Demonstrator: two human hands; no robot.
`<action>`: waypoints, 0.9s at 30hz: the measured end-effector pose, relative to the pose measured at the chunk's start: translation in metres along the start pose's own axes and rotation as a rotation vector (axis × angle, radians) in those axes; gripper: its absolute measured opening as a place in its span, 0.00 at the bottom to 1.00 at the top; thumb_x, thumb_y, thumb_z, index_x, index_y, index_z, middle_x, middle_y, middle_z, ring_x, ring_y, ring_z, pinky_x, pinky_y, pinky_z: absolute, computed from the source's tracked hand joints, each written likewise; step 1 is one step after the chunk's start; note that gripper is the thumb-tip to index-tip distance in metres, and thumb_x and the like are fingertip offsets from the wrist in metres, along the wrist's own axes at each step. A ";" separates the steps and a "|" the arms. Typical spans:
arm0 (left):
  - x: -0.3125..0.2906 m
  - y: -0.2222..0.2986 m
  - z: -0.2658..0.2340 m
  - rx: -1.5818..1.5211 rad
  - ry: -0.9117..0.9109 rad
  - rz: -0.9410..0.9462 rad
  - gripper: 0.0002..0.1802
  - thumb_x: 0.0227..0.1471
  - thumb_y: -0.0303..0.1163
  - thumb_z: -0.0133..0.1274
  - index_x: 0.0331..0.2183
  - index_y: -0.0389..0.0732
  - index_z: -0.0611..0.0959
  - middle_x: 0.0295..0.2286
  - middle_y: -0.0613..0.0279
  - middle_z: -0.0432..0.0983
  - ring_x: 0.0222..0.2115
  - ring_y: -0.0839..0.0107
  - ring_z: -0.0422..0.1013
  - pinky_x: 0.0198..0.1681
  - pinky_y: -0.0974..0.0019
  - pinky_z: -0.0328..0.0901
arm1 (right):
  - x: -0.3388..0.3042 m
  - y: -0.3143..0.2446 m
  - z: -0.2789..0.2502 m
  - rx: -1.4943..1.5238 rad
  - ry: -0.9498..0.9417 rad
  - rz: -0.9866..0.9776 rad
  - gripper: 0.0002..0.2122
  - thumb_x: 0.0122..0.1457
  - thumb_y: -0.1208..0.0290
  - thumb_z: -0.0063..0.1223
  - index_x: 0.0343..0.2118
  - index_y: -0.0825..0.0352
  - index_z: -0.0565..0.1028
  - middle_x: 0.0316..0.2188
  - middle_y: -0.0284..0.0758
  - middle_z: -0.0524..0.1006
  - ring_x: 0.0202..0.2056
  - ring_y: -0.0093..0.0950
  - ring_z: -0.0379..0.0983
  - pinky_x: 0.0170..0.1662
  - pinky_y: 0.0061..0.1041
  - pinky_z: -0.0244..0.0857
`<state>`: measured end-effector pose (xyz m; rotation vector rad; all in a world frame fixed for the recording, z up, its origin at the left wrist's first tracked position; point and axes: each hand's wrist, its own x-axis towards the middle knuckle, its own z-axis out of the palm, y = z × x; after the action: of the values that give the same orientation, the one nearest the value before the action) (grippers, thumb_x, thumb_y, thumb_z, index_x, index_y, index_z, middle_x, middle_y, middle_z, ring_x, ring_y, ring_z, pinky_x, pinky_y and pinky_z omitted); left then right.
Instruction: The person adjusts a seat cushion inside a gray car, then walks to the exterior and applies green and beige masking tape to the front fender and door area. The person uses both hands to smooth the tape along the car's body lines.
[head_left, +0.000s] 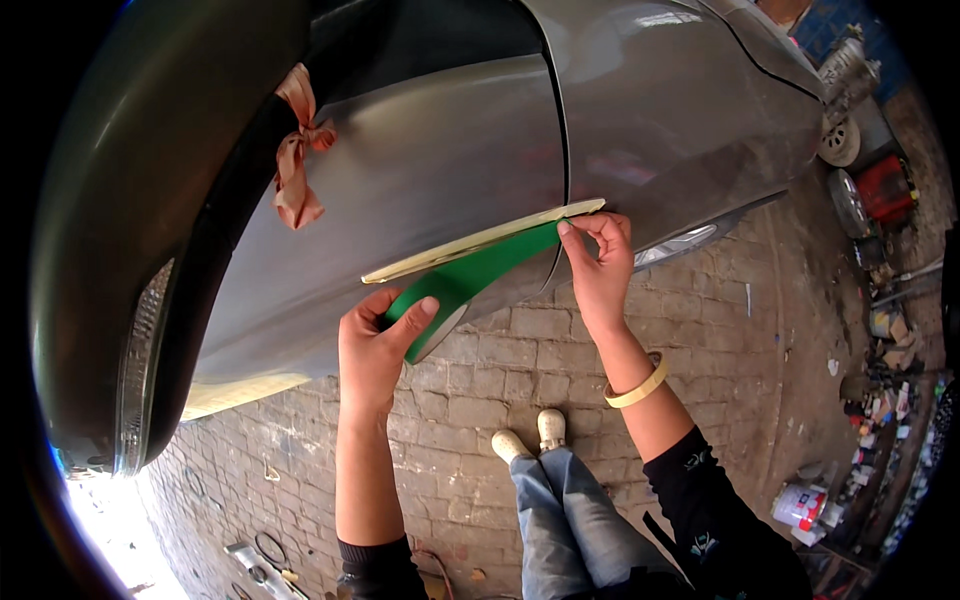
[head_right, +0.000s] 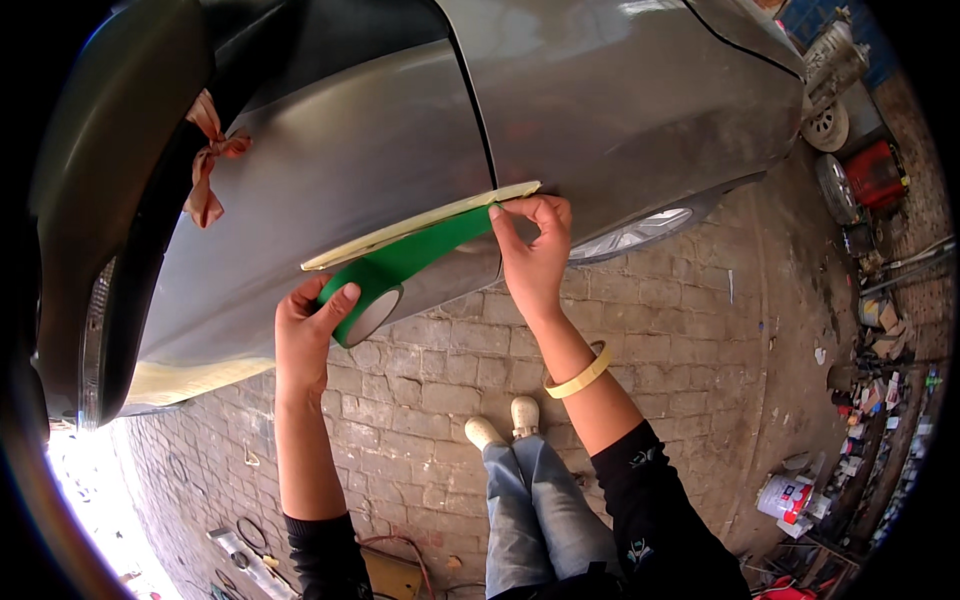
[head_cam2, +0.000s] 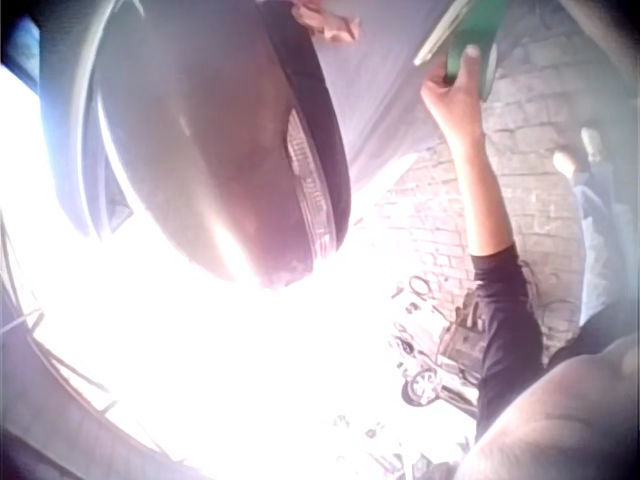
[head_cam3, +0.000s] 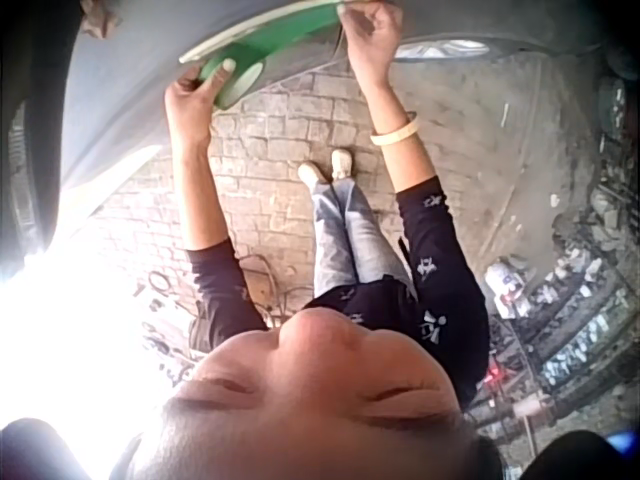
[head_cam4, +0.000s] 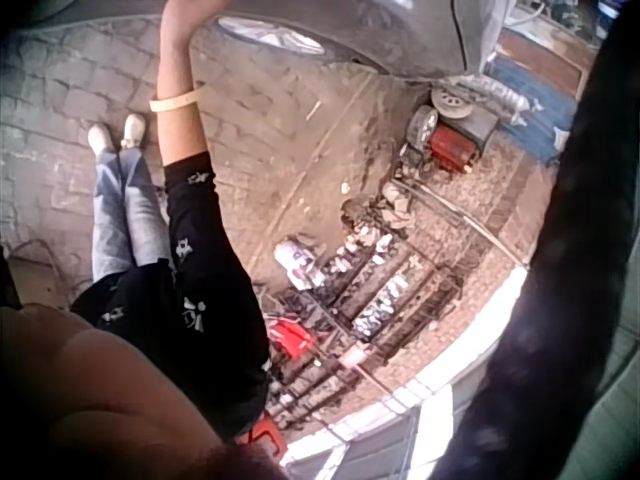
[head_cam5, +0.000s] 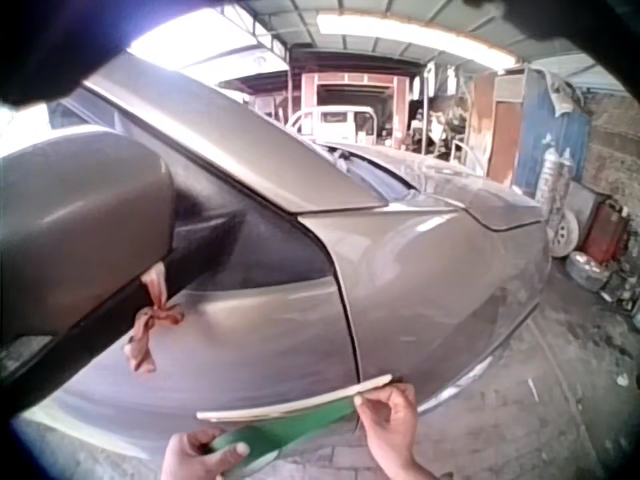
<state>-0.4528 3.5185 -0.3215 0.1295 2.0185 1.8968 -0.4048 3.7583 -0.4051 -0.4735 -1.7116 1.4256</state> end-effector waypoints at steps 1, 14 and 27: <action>0.001 0.000 0.000 0.002 -0.001 0.000 0.13 0.48 0.34 0.66 0.26 0.36 0.82 0.18 0.78 0.65 0.20 0.86 0.56 0.23 0.78 0.51 | 0.000 0.001 0.000 -0.002 0.002 -0.009 0.04 0.53 0.76 0.62 0.28 0.66 0.76 0.35 0.29 0.68 0.40 0.23 0.65 0.47 0.23 0.60; 0.010 0.000 -0.002 -0.020 0.009 -0.005 0.13 0.48 0.34 0.66 0.30 0.34 0.83 0.22 0.74 0.72 0.24 0.85 0.62 0.28 0.78 0.57 | 0.005 0.000 -0.002 -0.099 -0.012 -0.069 0.10 0.51 0.73 0.66 0.29 0.67 0.72 0.34 0.31 0.67 0.38 0.25 0.63 0.44 0.25 0.61; 0.000 0.000 0.011 0.117 0.070 0.088 0.14 0.47 0.35 0.67 0.27 0.35 0.82 0.19 0.76 0.69 0.22 0.85 0.59 0.24 0.78 0.52 | -0.012 -0.002 -0.010 -0.129 -0.243 -0.192 0.05 0.60 0.75 0.54 0.30 0.71 0.73 0.26 0.33 0.75 0.22 0.20 0.68 0.28 0.20 0.62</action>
<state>-0.4491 3.5292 -0.3218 0.1873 2.2043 1.8588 -0.3892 3.7548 -0.4074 -0.2030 -1.9939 1.2802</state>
